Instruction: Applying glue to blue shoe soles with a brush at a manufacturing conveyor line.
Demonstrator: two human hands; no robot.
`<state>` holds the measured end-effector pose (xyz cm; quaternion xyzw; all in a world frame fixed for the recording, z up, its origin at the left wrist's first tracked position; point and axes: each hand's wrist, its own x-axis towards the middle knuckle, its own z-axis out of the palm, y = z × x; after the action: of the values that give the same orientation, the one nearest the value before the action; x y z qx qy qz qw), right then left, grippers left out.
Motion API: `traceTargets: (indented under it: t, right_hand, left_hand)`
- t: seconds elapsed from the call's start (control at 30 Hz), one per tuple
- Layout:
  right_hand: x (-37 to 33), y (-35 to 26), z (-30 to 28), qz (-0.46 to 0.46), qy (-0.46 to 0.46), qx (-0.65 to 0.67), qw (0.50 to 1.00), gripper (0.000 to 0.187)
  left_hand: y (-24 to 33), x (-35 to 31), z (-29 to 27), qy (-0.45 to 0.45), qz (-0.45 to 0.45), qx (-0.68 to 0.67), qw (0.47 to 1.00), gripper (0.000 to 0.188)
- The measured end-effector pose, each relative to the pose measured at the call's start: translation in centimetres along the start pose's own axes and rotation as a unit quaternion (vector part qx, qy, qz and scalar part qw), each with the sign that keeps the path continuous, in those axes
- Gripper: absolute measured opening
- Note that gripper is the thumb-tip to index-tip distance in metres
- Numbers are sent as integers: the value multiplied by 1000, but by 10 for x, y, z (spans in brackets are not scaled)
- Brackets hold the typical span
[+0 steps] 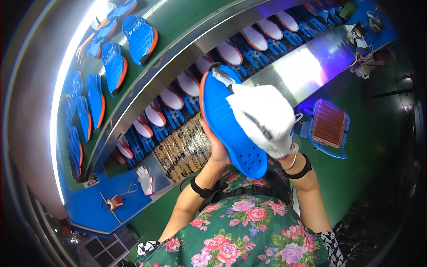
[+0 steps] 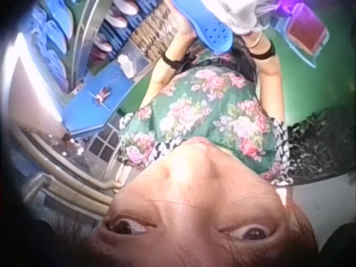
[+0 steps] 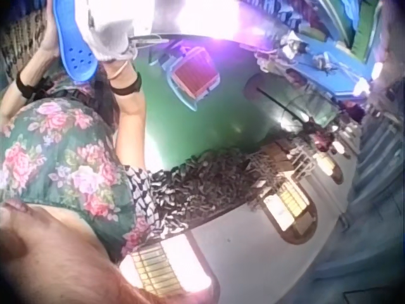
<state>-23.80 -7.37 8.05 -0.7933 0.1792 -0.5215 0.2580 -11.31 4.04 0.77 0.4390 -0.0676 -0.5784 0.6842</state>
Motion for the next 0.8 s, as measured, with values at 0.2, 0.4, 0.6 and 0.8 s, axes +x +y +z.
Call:
traceTargets:
  t: [0.2, 0.4, 0.6, 0.8]
  right_hand:
    - [-14, -9, -1, -11, -46, 50, 998, 27]
    - [-15, 7, -10, -10, -2, -20, 1000, 24]
    - [-22, 17, -23, 45, -21, 171, 984, 28]
    - [-18, 12, -25, -75, -21, -9, 997, 33]
  left_hand:
    - [0, 5, -7, 1, -27, 40, 999, 110]
    - [-8, 23, -19, -47, 2, 12, 999, 108]
    - [-8, 47, -38, -58, -42, -16, 997, 111]
    - [-19, 61, -66, -87, -57, -37, 994, 114]
